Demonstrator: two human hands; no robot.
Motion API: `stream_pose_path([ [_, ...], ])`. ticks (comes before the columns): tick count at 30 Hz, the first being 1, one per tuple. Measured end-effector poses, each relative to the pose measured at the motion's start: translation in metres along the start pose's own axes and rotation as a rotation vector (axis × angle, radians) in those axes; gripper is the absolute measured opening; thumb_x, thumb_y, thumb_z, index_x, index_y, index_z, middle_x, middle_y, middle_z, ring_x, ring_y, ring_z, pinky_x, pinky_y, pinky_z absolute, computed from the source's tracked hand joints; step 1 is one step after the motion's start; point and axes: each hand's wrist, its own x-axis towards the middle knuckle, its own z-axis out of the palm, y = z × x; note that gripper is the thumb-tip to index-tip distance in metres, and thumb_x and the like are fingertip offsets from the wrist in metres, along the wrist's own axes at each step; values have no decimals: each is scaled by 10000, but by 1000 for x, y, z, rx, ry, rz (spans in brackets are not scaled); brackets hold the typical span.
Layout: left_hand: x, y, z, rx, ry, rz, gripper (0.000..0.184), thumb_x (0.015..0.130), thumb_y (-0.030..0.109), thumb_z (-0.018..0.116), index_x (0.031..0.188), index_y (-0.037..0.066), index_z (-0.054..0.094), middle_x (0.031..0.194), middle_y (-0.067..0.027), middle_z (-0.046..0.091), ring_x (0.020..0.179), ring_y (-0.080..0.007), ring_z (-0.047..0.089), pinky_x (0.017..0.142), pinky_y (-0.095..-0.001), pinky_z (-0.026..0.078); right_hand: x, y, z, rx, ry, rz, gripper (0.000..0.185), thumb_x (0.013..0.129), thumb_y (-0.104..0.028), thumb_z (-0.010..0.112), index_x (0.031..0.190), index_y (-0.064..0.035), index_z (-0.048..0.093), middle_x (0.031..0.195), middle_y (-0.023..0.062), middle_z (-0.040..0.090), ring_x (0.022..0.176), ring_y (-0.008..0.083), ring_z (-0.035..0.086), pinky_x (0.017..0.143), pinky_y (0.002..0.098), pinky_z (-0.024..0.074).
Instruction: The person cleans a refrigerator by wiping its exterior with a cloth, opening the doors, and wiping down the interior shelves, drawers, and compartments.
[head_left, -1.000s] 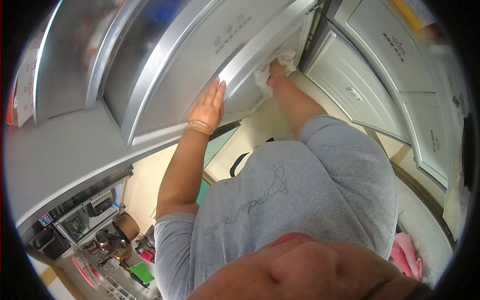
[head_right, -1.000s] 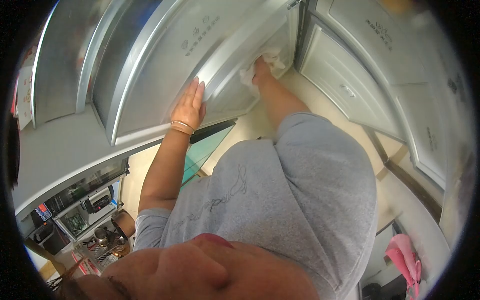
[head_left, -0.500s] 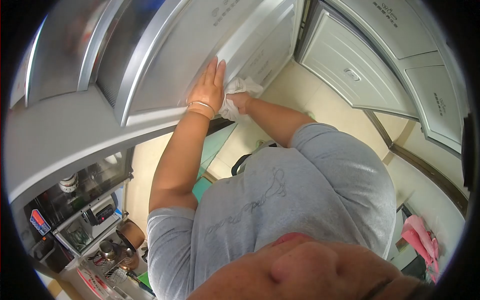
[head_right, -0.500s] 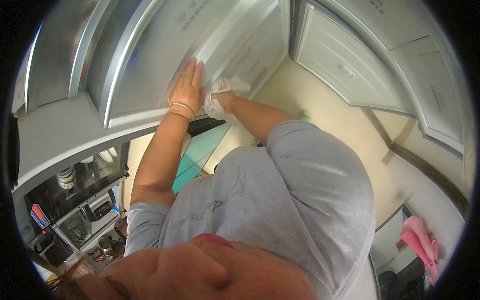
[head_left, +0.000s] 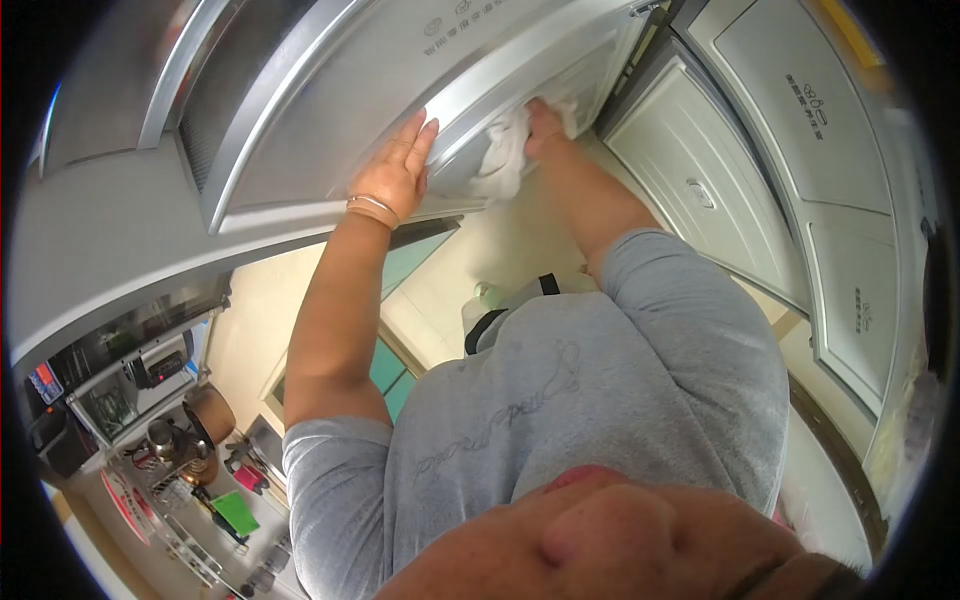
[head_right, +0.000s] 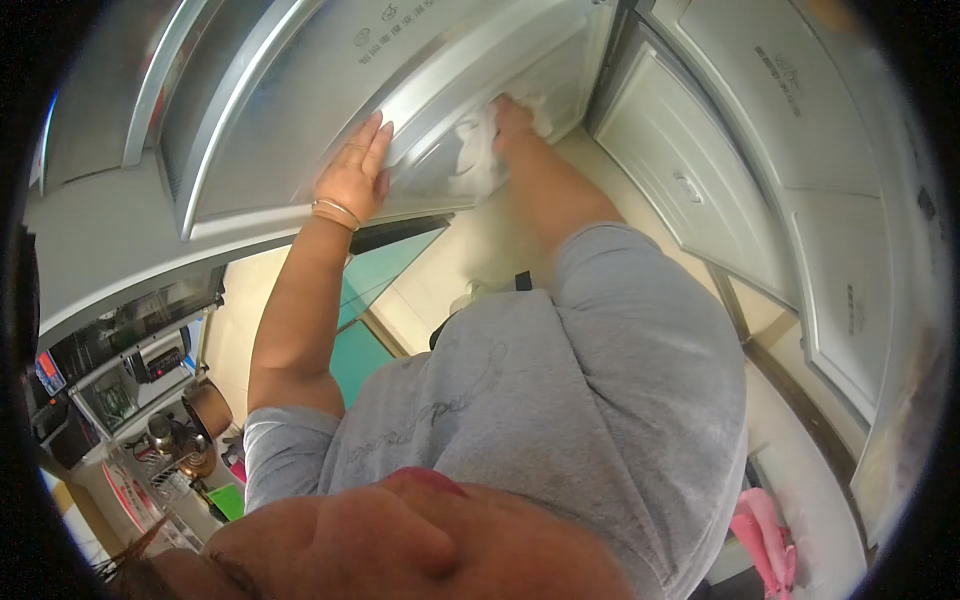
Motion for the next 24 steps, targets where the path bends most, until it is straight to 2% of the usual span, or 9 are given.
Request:
stream_pose_path([
  [3, 5, 2, -2, 54, 20, 19, 611, 835, 100, 571, 1403, 167, 358, 1475, -56, 336, 1188, -273, 505, 954, -371, 474, 30, -42, -17, -95, -81, -269, 457, 881, -203, 573, 1290, -34, 458, 1253, 161, 540, 1104, 321, 564, 922, 490, 491],
  [5, 5, 4, -2, 106, 13, 15, 668, 741, 91, 683, 1351, 118, 412, 1421, -104, 412, 1226, -292, 490, 1001, -364, 445, 14, -75, -4, -12, 193, -138, 481, 896, -224, 564, 1328, -57, 432, 1294, 143, 513, 1142, 307, 541, 944, 456, 485],
  [6, 5, 4, -1, 107, 7, 13, 668, 741, 91, 683, 1351, 118, 412, 1421, -104, 412, 1226, -292, 490, 1001, -364, 445, -34, -80, 10, 39, 130, -165, 494, 914, -246, 547, 1357, -77, 407, 1332, 122, 489, 1162, 282, 529, 974, 408, 465],
  [13, 3, 2, 5, 171, 43, 40, 692, 734, 109, 705, 1356, 120, 402, 1411, -94, 427, 1213, -278, 505, 968, -353, 471, 50, -7, -14, 133, -73, -162, 460, 936, -254, 533, 1325, -33, 427, 1270, 114, 539, 1113, 247, 564, 914, 403, 504],
  [15, 4, 2, 5, 177, 47, 41, 697, 731, 111, 708, 1356, 120, 400, 1409, -90, 430, 1210, -279, 507, 963, -353, 474, 58, 19, -12, 112, -209, -17, 444, 915, -228, 577, 1284, -5, 469, 1198, 116, 585, 1048, 255, 601, 878, 402, 520],
  [16, 5, 3, 4, 178, 63, 51, 699, 731, 113, 710, 1356, 118, 398, 1408, -88, 431, 1209, -284, 507, 965, -356, 474, 44, 28, -5, 112, -209, -14, 444, 915, -228, 577, 1284, -5, 469, 1198, 116, 585, 1048, 255, 601, 878, 402, 520],
  [20, 5, 4, 2, 186, 63, 51, 703, 729, 118, 712, 1356, 112, 392, 1402, -90, 434, 1207, -294, 506, 969, -363, 473, 3, 91, 2, -277, -201, -38, 459, 817, -152, 697, 1210, 19, 533, 1142, 107, 609, 979, 252, 619, 819, 387, 521],
  [23, 4, 2, 5, 201, 76, 64, 702, 726, 119, 712, 1354, 110, 397, 1403, -94, 433, 1206, -295, 507, 973, -363, 471, -49, 91, 10, -292, -165, -85, 481, 784, -151, 707, 1200, 25, 540, 1135, 103, 608, 960, 237, 616, 801, 375, 515],
  [24, 4, 2, 4, 201, 77, 66, 702, 726, 119, 712, 1354, 110, 397, 1403, -94, 433, 1206, -295, 507, 973, -363, 471, -48, 96, 11, -313, -88, -183, 479, 782, -176, 686, 1195, 24, 550, 1117, 100, 617, 954, 222, 614, 821, 352, 499],
])
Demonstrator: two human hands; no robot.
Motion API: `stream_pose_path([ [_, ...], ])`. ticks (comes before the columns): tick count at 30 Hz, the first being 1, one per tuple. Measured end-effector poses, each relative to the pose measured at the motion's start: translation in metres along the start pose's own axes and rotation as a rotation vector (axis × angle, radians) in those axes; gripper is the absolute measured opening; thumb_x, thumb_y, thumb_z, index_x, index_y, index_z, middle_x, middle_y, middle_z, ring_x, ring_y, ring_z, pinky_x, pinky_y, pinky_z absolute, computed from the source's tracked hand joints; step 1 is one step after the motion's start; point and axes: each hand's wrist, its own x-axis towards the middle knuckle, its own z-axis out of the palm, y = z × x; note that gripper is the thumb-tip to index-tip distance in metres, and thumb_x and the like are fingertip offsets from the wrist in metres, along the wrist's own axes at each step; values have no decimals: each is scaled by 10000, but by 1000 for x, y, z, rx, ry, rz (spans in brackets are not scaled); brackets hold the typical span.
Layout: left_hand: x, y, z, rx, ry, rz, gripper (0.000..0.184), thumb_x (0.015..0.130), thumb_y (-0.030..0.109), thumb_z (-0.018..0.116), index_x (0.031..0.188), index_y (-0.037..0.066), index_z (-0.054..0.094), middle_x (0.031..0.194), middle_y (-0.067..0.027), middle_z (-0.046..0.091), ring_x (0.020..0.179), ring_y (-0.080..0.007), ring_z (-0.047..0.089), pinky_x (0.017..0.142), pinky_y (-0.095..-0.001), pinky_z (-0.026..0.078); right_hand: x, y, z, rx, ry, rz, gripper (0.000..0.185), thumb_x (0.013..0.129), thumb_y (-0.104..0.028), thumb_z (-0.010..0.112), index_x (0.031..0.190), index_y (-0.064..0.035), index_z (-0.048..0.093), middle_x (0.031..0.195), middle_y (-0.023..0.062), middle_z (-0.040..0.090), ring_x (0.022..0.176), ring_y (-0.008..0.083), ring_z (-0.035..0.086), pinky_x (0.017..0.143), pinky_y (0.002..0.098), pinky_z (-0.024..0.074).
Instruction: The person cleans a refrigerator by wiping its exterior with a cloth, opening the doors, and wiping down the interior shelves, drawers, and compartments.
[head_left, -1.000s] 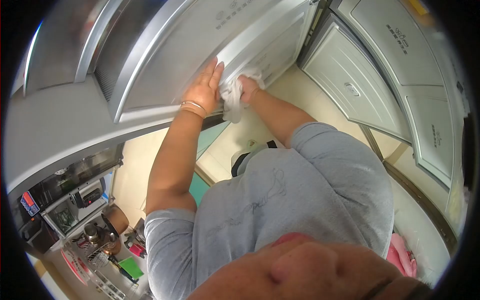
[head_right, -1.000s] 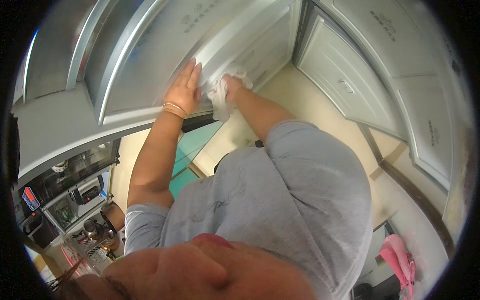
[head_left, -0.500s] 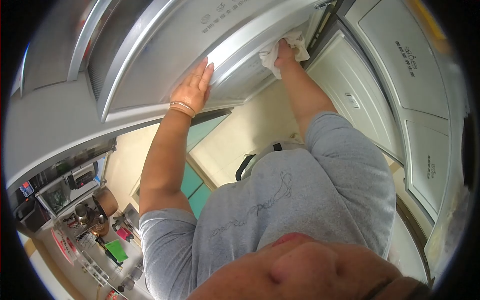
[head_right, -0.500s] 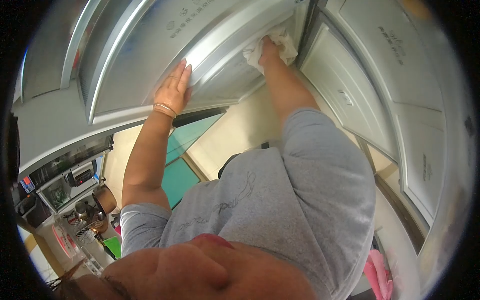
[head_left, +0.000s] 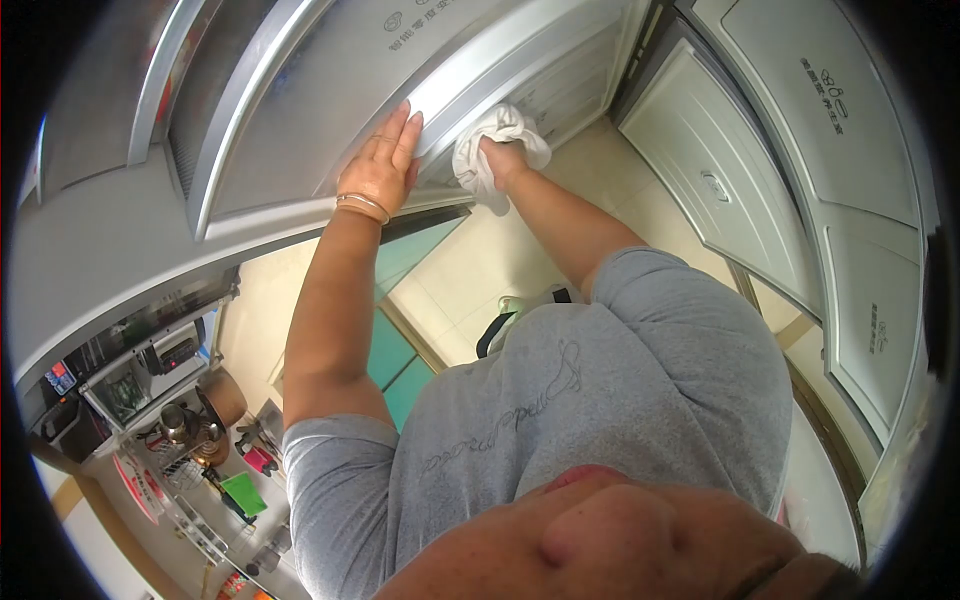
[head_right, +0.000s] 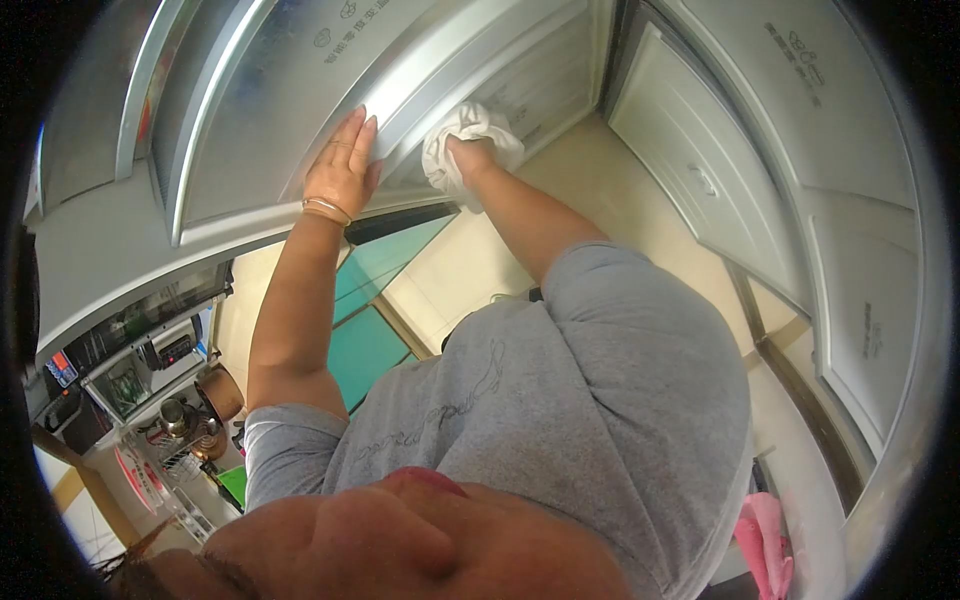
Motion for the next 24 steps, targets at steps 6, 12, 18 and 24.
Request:
stream_pose_path([
  [6, -2, 1, 2, -48, 6, -26, 617, 809, 129, 636, 1377, 159, 395, 1447, -71, 379, 1213, -274, 499, 983, -373, 463, -27, -3, 13, -114, -54, -292, 519, 736, -288, 702, 1098, 68, 595, 1081, 206, 641, 1013, 277, 614, 843, 350, 470],
  [12, -2, 0, 2, -44, 8, -20, 596, 821, 132, 629, 1371, 165, 400, 1443, -64, 386, 1217, -270, 496, 995, -365, 453, -24, -64, 13, -134, 72, -141, 596, 788, -210, 689, 1258, 88, 477, 1225, 152, 583, 1115, 246, 560, 915, 317, 449],
  [18, 1, 3, -3, -45, 11, -19, 682, 739, 134, 717, 1351, 128, 416, 1405, -85, 430, 1226, -284, 488, 993, -361, 454, 15, -103, -25, 117, 140, -261, 548, 818, -214, 680, 1228, 100, 499, 1214, 162, 579, 1100, 239, 561, 911, 306, 453],
  [24, -1, 1, -3, -70, 11, -4, 678, 737, 117, 713, 1346, 118, 417, 1400, -93, 432, 1225, -286, 488, 1000, -361, 449, 6, -51, -9, -406, 106, -195, 576, 794, -269, 698, 1219, 76, 521, 1216, 157, 588, 1121, 262, 559, 941, 309, 437],
])
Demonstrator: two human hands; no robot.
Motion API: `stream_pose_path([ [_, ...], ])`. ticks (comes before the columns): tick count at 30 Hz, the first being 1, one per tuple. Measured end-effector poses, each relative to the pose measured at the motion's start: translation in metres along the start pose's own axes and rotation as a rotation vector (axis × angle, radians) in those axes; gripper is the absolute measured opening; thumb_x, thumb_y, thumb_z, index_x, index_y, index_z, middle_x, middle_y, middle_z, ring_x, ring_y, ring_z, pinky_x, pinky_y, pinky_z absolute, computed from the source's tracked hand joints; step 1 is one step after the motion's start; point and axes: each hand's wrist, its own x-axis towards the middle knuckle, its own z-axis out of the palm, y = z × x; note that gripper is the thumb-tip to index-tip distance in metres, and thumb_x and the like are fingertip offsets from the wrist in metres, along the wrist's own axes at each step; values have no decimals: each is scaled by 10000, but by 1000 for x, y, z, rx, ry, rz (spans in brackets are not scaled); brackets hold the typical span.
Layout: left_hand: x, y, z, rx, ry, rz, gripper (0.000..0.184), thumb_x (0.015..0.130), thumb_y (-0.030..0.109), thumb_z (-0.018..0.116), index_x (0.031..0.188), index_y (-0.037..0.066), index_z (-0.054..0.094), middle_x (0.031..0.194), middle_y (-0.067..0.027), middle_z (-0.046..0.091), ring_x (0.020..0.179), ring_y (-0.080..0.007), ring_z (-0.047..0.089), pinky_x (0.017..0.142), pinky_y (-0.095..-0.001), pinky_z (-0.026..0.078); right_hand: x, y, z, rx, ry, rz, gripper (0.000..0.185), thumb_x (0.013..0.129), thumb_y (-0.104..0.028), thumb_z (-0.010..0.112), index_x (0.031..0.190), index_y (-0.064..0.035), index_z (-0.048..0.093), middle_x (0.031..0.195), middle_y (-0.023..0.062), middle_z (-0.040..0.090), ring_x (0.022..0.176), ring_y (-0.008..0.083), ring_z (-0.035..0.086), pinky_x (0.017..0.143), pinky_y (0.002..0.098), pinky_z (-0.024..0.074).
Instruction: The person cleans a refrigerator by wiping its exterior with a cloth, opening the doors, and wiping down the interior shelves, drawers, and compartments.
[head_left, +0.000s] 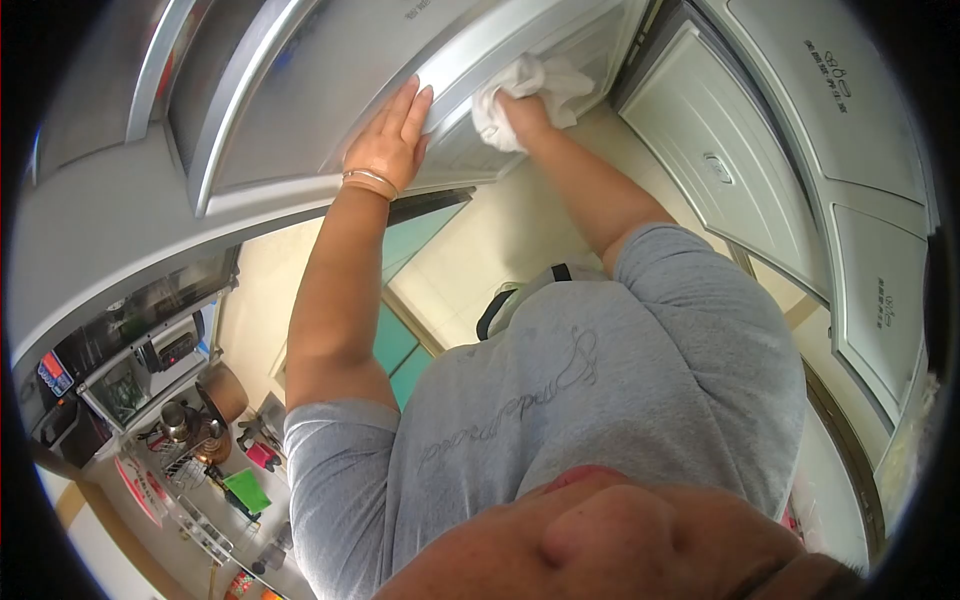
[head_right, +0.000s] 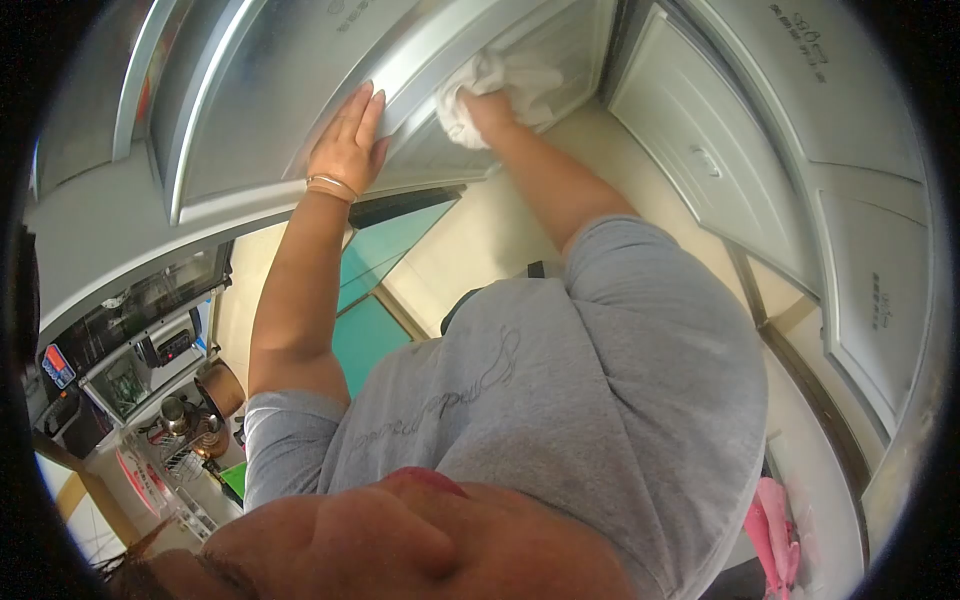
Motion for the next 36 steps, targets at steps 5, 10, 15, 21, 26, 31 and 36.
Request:
stream_pose_path([
  [5, -1, -1, 0, 4, -34, -26, 676, 734, 123, 712, 1345, 122, 422, 1398, -95, 436, 1224, -286, 489, 995, -362, 452, -24, 46, 47, -153, -146, -173, 637, 742, -367, 711, 1221, 17, 540, 1231, 201, 569, 1164, 286, 541, 956, 344, 435],
  [10, -2, -2, 5, -9, 18, -15, 675, 742, 137, 709, 1353, 135, 422, 1398, -98, 442, 1218, -292, 495, 993, -366, 451, -51, 61, 105, -312, -367, -424, 631, 757, -442, 685, 1278, -128, 521, 1235, 145, 573, 1138, 273, 552, 960, 354, 432],
  [15, -2, -3, 5, -12, -27, -34, 601, 829, 135, 613, 1384, 170, 387, 1447, -75, 379, 1216, -277, 493, 986, -366, 456, -106, 13, 97, -361, -393, -465, 499, 828, -350, 653, 1251, -116, 532, 1184, 102, 587, 1083, 235, 562, 933, 344, 442],
  [21, -2, -4, 6, -19, -2, -26, 590, 836, 148, 612, 1382, 173, 391, 1449, -70, 376, 1223, -272, 488, 1000, -366, 447, -76, 27, 74, 134, -584, -135, 461, 841, -286, 651, 1241, -88, 535, 1189, 110, 584, 1067, 227, 570, 908, 335, 454],
  [26, -2, -5, 6, -13, -20, -42, 584, 840, 154, 611, 1381, 181, 393, 1446, -61, 382, 1212, -256, 500, 984, -362, 462, -38, 49, 48, 396, -316, 121, 433, 850, -196, 645, 1241, -49, 533, 1163, 129, 592, 1023, 218, 587, 856, 328, 476],
  [31, -2, -4, 5, -10, -39, -61, 579, 843, 152, 609, 1380, 190, 395, 1447, -49, 380, 1211, -249, 500, 979, -361, 466, 11, 26, 12, 276, -131, 335, 295, 795, -100, 630, 1061, 23, 595, 1076, 144, 632, 953, 259, 623, 798, 355, 513],
  [36, -2, -4, 5, -4, -30, -59, 573, 845, 149, 611, 1377, 193, 402, 1449, -44, 377, 1200, -251, 505, 977, -361, 467, 52, -16, -41, -1506, -243, -329, 259, 755, -160, 612, 965, -19, 666, 1213, 168, 586, 1106, 286, 579, 856, 366, 510],
])
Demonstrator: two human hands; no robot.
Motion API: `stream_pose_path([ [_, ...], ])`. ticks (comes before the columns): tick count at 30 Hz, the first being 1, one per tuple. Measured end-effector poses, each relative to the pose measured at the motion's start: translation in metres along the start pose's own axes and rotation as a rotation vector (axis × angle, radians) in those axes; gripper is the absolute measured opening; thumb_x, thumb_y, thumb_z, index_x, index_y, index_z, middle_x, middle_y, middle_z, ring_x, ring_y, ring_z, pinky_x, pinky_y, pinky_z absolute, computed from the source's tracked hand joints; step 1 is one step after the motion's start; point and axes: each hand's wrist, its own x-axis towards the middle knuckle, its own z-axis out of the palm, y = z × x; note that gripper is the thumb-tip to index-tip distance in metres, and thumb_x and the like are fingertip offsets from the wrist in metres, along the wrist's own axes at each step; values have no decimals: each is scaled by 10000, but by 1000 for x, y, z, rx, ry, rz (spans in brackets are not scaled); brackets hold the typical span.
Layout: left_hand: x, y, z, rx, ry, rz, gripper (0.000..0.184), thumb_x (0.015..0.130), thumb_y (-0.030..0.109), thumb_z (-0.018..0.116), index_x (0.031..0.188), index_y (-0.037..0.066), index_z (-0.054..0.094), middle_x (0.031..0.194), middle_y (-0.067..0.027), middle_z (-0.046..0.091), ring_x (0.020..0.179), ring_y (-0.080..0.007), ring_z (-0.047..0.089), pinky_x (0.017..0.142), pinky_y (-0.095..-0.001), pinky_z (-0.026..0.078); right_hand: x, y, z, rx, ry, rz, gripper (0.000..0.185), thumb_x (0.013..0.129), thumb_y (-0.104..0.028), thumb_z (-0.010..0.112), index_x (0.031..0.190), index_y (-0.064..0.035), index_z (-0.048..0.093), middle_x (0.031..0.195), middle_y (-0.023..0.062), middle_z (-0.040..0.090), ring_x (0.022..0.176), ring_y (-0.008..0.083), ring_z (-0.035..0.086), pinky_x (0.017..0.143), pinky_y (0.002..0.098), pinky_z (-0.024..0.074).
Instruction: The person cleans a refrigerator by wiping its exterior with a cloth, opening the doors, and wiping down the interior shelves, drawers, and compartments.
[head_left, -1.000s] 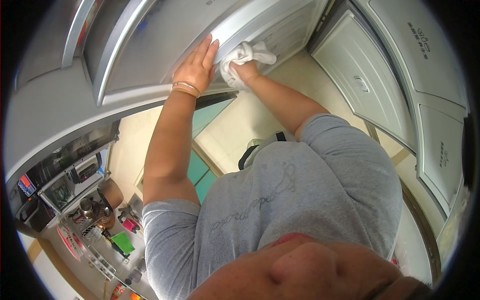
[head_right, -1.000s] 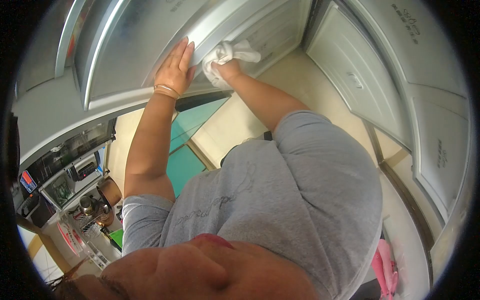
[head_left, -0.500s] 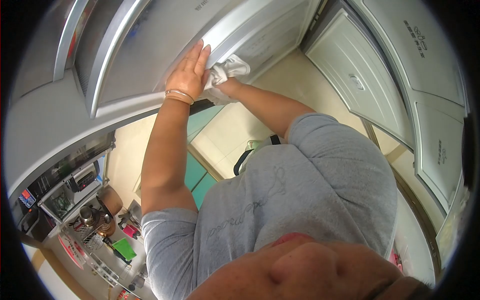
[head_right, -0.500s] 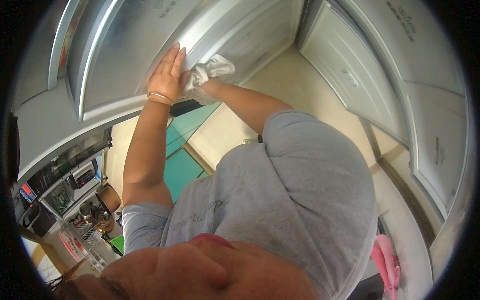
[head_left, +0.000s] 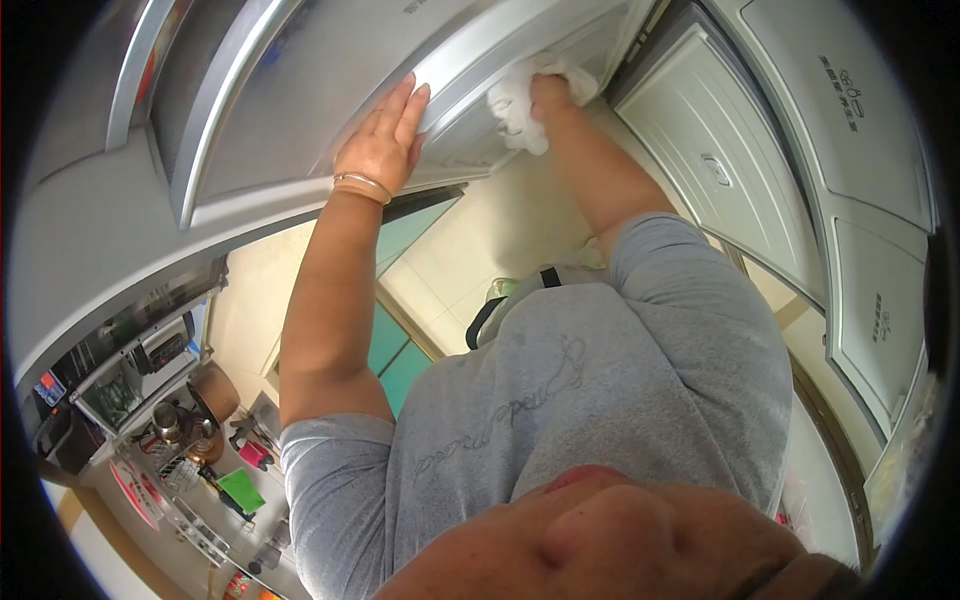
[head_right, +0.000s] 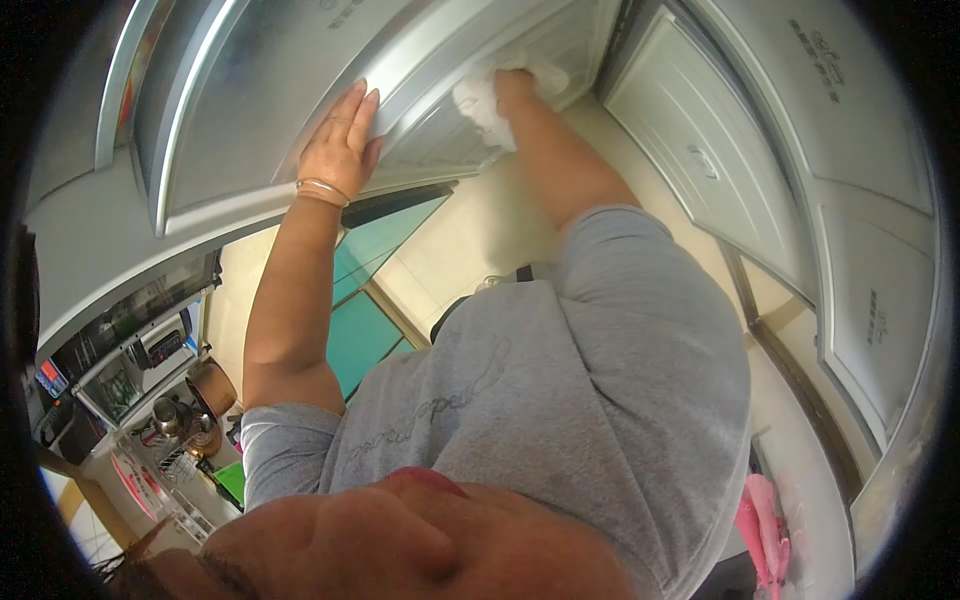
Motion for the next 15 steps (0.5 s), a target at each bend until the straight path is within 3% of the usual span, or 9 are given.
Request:
stream_pose_path([
  [3, 1, 3, -3, -12, -23, -14, 568, 846, 147, 612, 1374, 192, 407, 1447, -44, 378, 1195, -250, 507, 977, -361, 468, 2, 38, -25, -122, 86, 125, 396, 759, -187, 616, 1127, -42, 616, 1222, 131, 588, 1090, 280, 588, 909, 348, 479],
  [5, 1, 3, -3, 1, -6, 2, 654, 752, 129, 711, 1343, 139, 432, 1400, -84, 440, 1224, -278, 495, 1001, -358, 452, 34, 79, -9, -98, 140, 210, 451, 756, -202, 621, 1181, -52, 591, 1215, 126, 593, 1086, 288, 588, 922, 342, 469],
  [6, 2, 2, -2, 0, -5, 2, 654, 752, 129, 711, 1343, 139, 432, 1400, -84, 440, 1224, -278, 495, 1001, -358, 452, 73, 109, 22, 384, 324, 324, 478, 754, -218, 628, 1200, -55, 573, 1210, 133, 592, 1086, 295, 585, 921, 339, 469],
  [8, 1, 1, 0, -4, 16, 7, 556, 849, 147, 609, 1368, 186, 413, 1438, -44, 392, 1186, -244, 515, 964, -356, 476, 78, 119, 26, 871, 501, 431, 506, 752, -233, 634, 1220, -58, 556, 1204, 139, 592, 1086, 302, 581, 920, 335, 469],
  [10, 2, 0, 1, 0, 17, 10, 556, 848, 148, 610, 1367, 188, 414, 1436, -44, 395, 1178, -242, 521, 956, -355, 481, 35, 97, -16, 203, 321, 288, 512, 735, -233, 657, 1204, -49, 565, 1209, 152, 590, 1111, 300, 571, 927, 334, 464],
  [15, 3, 1, -1, 18, -24, -20, 563, 841, 151, 615, 1366, 193, 416, 1433, -44, 400, 1148, -239, 543, 931, -356, 495, 60, 34, 87, -4, 172, 84, 492, 670, -160, 695, 1141, -54, 599, 1155, 162, 616, 1089, 279, 596, 907, 348, 488],
])
